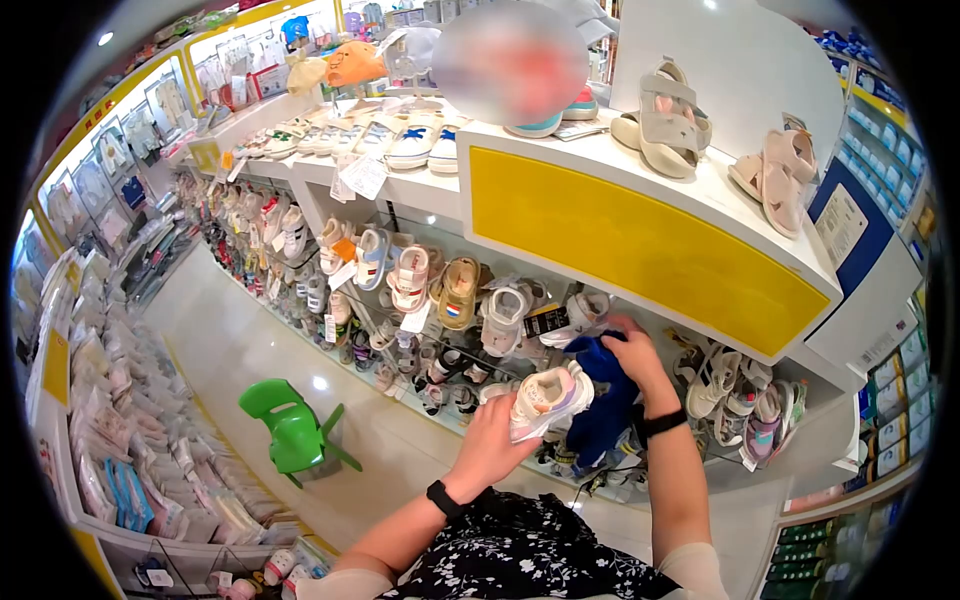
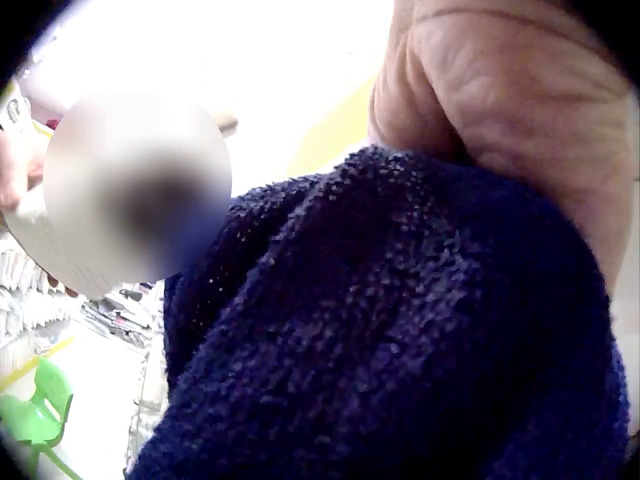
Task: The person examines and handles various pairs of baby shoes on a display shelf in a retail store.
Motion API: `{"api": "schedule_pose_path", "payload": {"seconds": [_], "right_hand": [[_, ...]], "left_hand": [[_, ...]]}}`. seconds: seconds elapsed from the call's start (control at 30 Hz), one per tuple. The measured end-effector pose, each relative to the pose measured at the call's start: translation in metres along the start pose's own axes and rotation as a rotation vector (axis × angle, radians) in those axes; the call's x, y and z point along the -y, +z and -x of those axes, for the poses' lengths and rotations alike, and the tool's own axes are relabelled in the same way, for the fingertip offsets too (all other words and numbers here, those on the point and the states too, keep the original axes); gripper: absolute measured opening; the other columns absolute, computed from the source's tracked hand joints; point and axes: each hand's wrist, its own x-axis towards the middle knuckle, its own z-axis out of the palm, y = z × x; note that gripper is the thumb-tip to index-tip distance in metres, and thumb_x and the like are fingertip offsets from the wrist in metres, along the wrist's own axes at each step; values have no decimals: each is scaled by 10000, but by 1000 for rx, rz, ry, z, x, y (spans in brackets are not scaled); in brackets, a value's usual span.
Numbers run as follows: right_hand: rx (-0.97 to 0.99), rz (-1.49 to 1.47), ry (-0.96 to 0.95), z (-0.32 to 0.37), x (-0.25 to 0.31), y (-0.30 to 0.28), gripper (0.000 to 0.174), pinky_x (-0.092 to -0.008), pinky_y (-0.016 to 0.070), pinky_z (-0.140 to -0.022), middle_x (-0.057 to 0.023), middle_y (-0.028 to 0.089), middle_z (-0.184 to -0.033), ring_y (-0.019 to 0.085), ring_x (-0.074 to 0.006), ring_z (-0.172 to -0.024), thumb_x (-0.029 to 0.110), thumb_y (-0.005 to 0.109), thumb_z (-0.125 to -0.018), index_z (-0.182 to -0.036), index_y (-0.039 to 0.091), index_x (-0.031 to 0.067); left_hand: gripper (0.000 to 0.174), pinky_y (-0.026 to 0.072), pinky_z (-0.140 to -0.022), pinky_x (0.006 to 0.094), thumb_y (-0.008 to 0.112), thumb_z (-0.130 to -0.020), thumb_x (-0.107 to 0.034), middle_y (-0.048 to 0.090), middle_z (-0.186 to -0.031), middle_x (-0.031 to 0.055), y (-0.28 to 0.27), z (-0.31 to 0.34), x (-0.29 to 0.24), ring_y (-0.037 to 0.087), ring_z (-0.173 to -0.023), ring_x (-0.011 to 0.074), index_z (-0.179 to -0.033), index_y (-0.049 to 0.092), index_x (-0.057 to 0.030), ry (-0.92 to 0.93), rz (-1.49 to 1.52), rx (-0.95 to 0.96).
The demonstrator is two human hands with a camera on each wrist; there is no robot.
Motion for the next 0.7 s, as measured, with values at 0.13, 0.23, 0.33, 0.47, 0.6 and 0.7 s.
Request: {"api": "schedule_pose_path", "payload": {"seconds": [0.13, 0.23, 0.33, 0.47, 0.6, 0.7], "right_hand": [[-18, -108, -11, 62, 16, -31, 304, -312, 490, -807, -127, 685, -965, 637, -209, -880, 121, 652, -832, -1122, 623, 37], [-65, -249, 27, 112, 47, -32, 304, -282, 486, -780, -81, 672, -919, 611, -151, -835, 98, 654, -844, -1143, 629, 54], [11, -151, 11, 142, 84, -23, 403, -296, 491, -777, -100, 672, -910, 636, -194, -842, 145, 681, -848, -1235, 582, 96], [-51, 3, 29, 144, 77, -5, 405, -371, 503, -805, -179, 675, -1008, 648, -345, -951, 219, 694, -837, -1208, 582, 99], [-91, 143, -96, 131, 79, -7, 340, -400, 504, -785, -156, 658, -1004, 632, -361, -938, 200, 684, -828, -1146, 602, 112], [-72, 261, -240, 110, 82, -12, 310, -432, 507, -737, -97, 615, -1021, 625, -355, -887, 151, 650, -832, -1137, 590, 154]], "left_hand": [[696, 387, -951, 469, 775, -710, -239, 508, -1156, 220, 25, -13, 9, 476, -1096, 403, -1250, 422, 22, 80, 28, -66], [690, 385, -944, 471, 778, -704, -235, 506, -1155, 218, 42, -21, 4, 476, -1090, 401, -1240, 427, 19, 74, 21, -114], [656, 370, -964, 465, 727, -745, -176, 481, -1190, 229, 62, -29, -5, 452, -1124, 408, -1286, 409, 16, 128, 37, -116], [666, 351, -991, 473, 685, -757, -113, 441, -1228, 234, 84, -31, -5, 422, -1153, 419, -1334, 375, 8, 205, 20, -94], [763, 332, -1022, 476, 703, -738, -112, 395, -1274, 240, 81, -29, -7, 393, -1181, 428, -1383, 313, 4, 175, 74, -35], [823, 317, -1044, 474, 717, -734, -124, 366, -1308, 244, 70, -24, -8, 377, -1201, 432, -1411, 267, -2, 176, 124, -67]]}}
